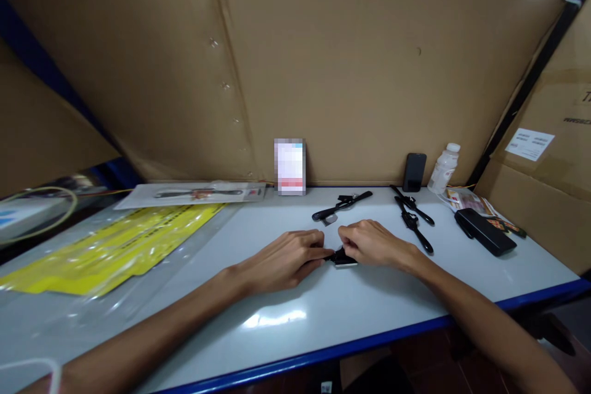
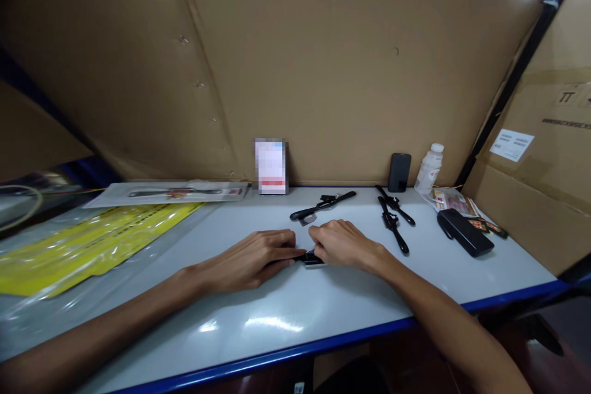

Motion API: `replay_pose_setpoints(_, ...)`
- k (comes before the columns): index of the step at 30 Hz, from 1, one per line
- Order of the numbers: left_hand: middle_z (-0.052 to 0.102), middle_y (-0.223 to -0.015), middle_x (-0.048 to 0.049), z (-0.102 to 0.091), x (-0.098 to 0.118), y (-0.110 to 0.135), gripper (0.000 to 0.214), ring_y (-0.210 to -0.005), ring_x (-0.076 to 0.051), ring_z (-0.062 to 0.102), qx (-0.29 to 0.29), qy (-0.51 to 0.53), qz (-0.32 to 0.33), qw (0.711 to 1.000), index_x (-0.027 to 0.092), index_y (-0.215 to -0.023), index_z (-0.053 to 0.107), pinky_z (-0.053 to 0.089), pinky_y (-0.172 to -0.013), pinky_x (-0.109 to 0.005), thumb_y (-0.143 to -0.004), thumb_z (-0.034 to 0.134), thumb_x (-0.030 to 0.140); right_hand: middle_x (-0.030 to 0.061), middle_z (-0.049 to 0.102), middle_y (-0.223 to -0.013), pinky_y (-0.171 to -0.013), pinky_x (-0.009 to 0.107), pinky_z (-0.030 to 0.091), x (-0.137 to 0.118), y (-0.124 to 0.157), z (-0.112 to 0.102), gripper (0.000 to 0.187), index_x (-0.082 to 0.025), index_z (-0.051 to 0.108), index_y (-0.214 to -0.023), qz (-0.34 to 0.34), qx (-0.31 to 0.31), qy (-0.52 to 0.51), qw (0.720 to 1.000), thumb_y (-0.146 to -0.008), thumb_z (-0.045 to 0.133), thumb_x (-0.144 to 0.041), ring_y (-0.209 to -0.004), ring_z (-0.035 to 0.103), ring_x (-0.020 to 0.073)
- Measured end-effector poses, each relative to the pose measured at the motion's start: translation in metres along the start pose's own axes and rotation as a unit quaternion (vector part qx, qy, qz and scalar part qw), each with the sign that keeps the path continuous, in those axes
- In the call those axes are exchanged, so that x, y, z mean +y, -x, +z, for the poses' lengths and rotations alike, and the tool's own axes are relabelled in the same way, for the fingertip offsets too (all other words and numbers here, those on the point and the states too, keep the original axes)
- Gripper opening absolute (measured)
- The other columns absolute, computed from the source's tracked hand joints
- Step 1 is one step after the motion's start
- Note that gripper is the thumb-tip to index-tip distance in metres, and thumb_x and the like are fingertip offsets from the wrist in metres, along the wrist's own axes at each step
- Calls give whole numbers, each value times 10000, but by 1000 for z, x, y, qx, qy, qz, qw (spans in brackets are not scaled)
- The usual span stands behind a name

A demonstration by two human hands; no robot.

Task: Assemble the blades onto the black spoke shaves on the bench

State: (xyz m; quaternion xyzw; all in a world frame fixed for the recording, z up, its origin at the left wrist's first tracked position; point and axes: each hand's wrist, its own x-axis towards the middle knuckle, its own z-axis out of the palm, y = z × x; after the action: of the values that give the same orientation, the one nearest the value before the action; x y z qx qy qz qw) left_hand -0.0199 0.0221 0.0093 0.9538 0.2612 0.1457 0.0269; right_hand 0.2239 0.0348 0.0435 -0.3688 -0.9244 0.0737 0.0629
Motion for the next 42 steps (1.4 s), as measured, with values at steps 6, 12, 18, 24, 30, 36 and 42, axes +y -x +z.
replay_pose_setpoints(6, 657, -941, -79, 2, -2, 0, 372, -794, -212, 640, 9, 10, 2, 1000, 226, -1252, 757, 521, -706, -339, -1061, 438, 202, 18, 716, -788, -652, 281, 332, 0, -3, 4, 157, -200, 708, -921, 38, 9, -88, 995, -896, 603, -86, -718, 589, 163)
replay_pose_setpoints(12, 661, -954, -77, 1, -1, 0, 363, -805, -211, 646, -6, 1, -6, 1000, 229, -1267, 749, 520, -710, -331, -1055, 457, 195, 26, 736, -832, -670, 269, 342, 7, -7, 8, 104, -185, 707, -867, 100, 14, -134, 986, -915, 637, -125, -763, 613, 157)
replay_pose_setpoints(18, 667, -971, -78, 0, 0, 0, 360, -831, -214, 658, 2, 9, -10, 1000, 226, -1276, 742, 543, -738, -338, -1050, 462, 203, 93, 752, -977, -661, 308, 338, 2, 0, 8, 154, -168, 691, -983, 68, 15, -24, 997, -1002, 538, -175, -818, 639, 199)
replay_pose_setpoints(24, 669, -966, -78, 2, -1, 0, 375, -821, -228, 654, -3, -1, -6, 1000, 228, -1323, 712, 541, -724, -361, -1064, 442, 210, 194, 727, -1078, -694, 358, 407, -16, 4, 14, 222, -88, 688, -1120, 34, 8, 103, 994, -1014, 502, -149, -898, 680, 275)
replay_pose_setpoints(30, 667, -983, -85, 3, -1, 1, 380, -846, -240, 671, -18, -9, -10, 1000, 215, -1331, 707, 549, -750, -376, -1063, 439, 200, 186, 742, -1007, -665, 355, 396, -13, 5, 10, 214, -98, 698, -1092, 38, -11, 104, 994, -991, 513, -135, -810, 688, 267)
replay_pose_setpoints(36, 676, -1006, -92, 3, -3, 1, 374, -867, -245, 679, -22, -16, -9, 1000, 207, -1328, 709, 555, -769, -380, -1071, 437, 208, 200, 744, -1042, -697, 358, 427, -14, 6, 5, 260, -91, 697, -1124, 54, -24, 119, 991, -952, 503, -81, -843, 705, 274)
replay_pose_setpoints(42, 671, -963, -72, 2, -1, 0, 355, -827, -218, 664, 7, -5, 1, 1000, 225, -1292, 726, 540, -735, -339, -1064, 455, 197, 221, 758, -1072, -746, 386, 465, -24, 3, 9, 283, -63, 707, -1132, 79, -14, 133, 988, -1009, 480, -180, -933, 733, 317)
